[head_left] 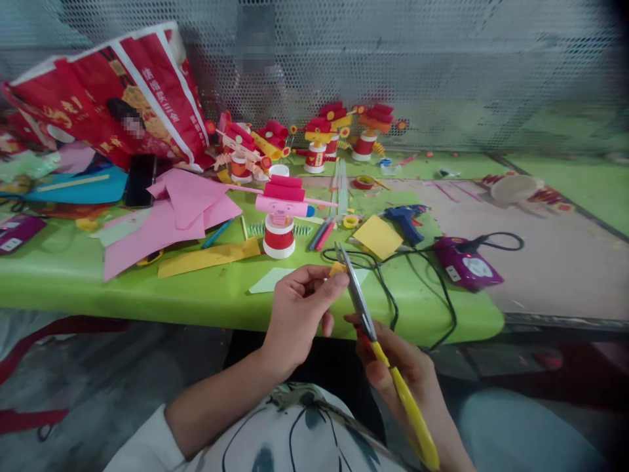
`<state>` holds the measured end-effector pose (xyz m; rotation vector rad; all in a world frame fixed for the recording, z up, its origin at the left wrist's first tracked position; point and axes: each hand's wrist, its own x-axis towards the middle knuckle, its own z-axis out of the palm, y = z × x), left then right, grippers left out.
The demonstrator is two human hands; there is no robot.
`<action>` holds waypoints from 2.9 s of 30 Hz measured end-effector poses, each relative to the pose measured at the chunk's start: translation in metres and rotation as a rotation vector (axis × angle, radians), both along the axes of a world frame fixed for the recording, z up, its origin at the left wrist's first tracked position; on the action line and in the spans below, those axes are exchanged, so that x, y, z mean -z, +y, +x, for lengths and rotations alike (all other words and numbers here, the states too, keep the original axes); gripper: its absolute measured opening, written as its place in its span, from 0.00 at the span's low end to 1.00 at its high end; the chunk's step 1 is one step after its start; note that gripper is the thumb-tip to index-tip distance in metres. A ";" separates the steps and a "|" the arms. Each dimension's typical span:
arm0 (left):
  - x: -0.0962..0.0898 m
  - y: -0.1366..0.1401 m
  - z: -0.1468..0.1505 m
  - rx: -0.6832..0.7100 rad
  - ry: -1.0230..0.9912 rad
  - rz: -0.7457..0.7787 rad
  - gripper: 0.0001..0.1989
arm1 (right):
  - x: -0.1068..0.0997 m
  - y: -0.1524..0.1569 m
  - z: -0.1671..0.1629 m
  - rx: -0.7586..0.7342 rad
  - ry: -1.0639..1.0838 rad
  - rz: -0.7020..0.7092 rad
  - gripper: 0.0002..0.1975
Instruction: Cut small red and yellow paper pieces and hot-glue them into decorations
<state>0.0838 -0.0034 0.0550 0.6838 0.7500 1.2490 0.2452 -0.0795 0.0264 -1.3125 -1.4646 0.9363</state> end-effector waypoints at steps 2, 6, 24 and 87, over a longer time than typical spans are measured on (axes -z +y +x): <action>-0.002 0.000 0.002 -0.004 -0.001 -0.002 0.16 | -0.005 0.001 -0.001 0.002 -0.013 -0.011 0.35; -0.006 0.002 -0.001 0.029 0.039 0.011 0.15 | -0.009 0.001 0.000 -0.018 -0.034 -0.021 0.38; -0.013 0.009 -0.017 0.219 0.192 0.072 0.11 | -0.002 -0.005 0.006 -0.047 0.015 -0.061 0.37; -0.014 0.011 -0.028 0.259 0.249 0.110 0.13 | -0.006 -0.003 -0.004 -0.143 0.134 -0.161 0.46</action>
